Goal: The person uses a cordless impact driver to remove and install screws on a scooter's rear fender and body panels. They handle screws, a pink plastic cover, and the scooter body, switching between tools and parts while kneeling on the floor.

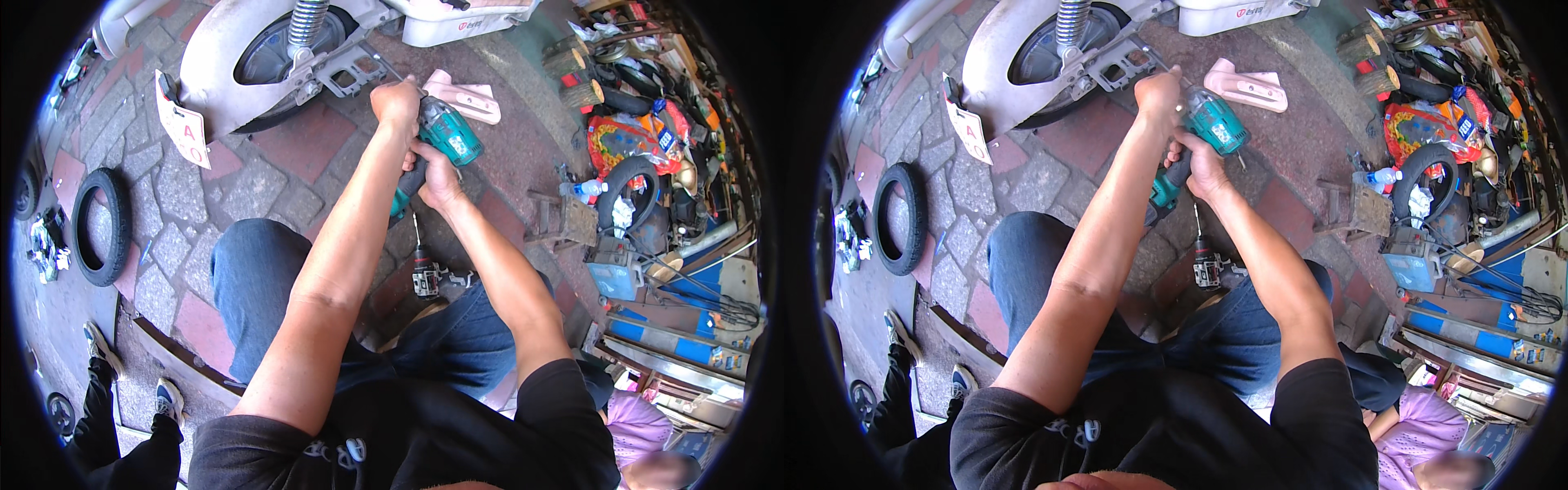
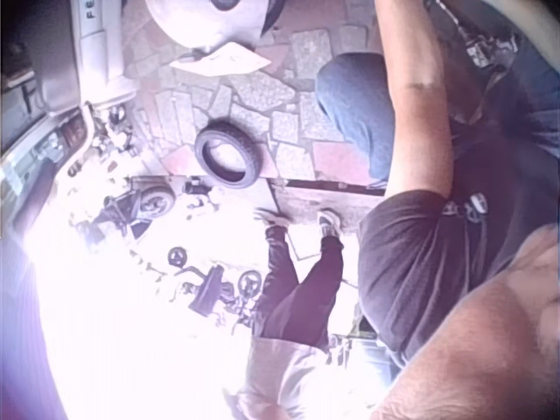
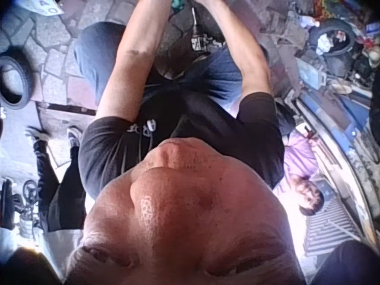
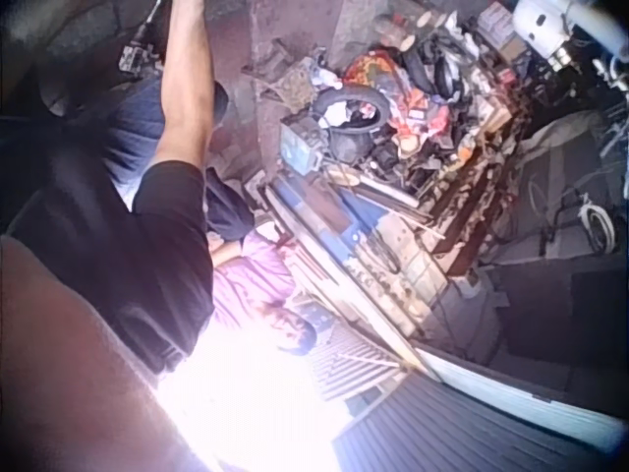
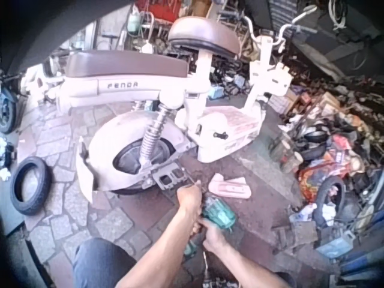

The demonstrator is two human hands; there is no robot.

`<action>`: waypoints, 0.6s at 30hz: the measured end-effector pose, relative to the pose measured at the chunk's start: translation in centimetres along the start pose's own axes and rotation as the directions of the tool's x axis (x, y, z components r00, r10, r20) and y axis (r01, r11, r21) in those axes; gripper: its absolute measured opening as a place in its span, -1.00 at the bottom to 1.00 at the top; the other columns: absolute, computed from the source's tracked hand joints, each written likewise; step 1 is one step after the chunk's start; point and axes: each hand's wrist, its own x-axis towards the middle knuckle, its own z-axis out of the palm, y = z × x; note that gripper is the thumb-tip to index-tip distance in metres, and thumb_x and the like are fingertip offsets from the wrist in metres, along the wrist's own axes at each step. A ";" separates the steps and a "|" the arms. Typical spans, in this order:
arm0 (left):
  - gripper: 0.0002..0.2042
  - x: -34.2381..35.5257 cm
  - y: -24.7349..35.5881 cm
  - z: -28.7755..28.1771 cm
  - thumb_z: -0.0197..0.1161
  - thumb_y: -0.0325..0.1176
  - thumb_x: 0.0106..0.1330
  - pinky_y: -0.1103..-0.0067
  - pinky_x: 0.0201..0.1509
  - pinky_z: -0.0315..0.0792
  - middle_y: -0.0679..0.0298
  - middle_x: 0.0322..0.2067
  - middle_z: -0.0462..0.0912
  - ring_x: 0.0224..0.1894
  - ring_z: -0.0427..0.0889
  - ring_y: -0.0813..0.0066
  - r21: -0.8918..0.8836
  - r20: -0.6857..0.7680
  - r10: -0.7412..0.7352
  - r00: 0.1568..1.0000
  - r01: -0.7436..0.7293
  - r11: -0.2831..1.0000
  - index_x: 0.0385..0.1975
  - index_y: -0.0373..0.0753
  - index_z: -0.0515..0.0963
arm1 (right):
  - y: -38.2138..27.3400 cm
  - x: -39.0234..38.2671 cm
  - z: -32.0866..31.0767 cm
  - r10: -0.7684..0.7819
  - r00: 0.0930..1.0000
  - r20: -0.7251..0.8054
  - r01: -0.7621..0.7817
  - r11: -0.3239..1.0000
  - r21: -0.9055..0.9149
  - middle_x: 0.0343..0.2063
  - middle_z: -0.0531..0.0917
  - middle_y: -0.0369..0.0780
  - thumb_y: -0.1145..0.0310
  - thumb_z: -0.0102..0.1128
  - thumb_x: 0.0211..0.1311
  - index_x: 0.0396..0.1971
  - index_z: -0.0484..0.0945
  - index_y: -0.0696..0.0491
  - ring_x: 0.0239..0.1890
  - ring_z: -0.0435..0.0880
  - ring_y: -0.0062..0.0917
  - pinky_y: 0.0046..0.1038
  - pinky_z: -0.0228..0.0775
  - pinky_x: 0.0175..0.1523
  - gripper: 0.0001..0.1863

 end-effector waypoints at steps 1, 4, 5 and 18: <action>-0.77 0.1 -0.2 0.0 0.31 -0.35 0.34 0.40 -0.49 0.34 0.20 -0.53 0.59 -0.57 0.48 0.40 -0.007 0.011 -0.002 1.000 0.002 1.000 -0.50 -0.39 0.58 | 0.0 0.0 -0.1 0.003 1.000 -0.008 -0.003 1.000 0.028 -0.63 0.47 -0.36 0.27 0.15 0.39 -0.41 0.50 0.01 -0.53 0.46 -0.61 -0.44 0.40 -0.30 -0.82; -0.77 0.7 -0.6 0.1 0.29 -0.35 0.36 0.40 -0.48 0.36 0.18 -0.50 0.61 -0.56 0.50 0.39 -0.047 0.031 0.016 0.999 -0.015 0.999 -0.45 -0.41 0.59 | 0.1 0.0 -0.1 -0.021 0.999 -0.045 0.020 1.000 -0.019 -0.62 0.48 -0.35 0.28 0.17 0.37 -0.38 0.54 0.03 -0.55 0.46 -0.61 -0.46 0.39 -0.32 -0.84; -0.78 1.0 -0.7 0.0 0.27 -0.35 0.37 0.39 -0.48 0.37 0.16 -0.49 0.62 -0.56 0.51 0.37 -0.045 0.034 0.007 0.999 -0.006 0.999 -0.43 -0.42 0.59 | 0.1 0.0 -0.1 -0.019 0.999 -0.042 0.018 0.999 -0.039 -0.62 0.49 -0.35 0.28 0.19 0.37 -0.37 0.56 0.03 -0.55 0.46 -0.62 -0.46 0.39 -0.33 -0.84; -0.73 0.2 -1.5 -0.4 0.23 -0.36 0.36 0.40 -0.34 0.46 0.07 -0.46 0.71 -0.45 0.61 0.39 -0.025 0.139 -0.007 0.990 0.011 1.000 -0.40 -0.52 0.63 | 0.2 -1.8 0.5 -0.062 0.991 -0.118 0.052 0.995 -0.083 -0.61 0.52 -0.33 0.24 0.28 0.35 -0.41 0.55 0.04 -0.56 0.49 -0.60 -0.49 0.39 -0.34 -0.79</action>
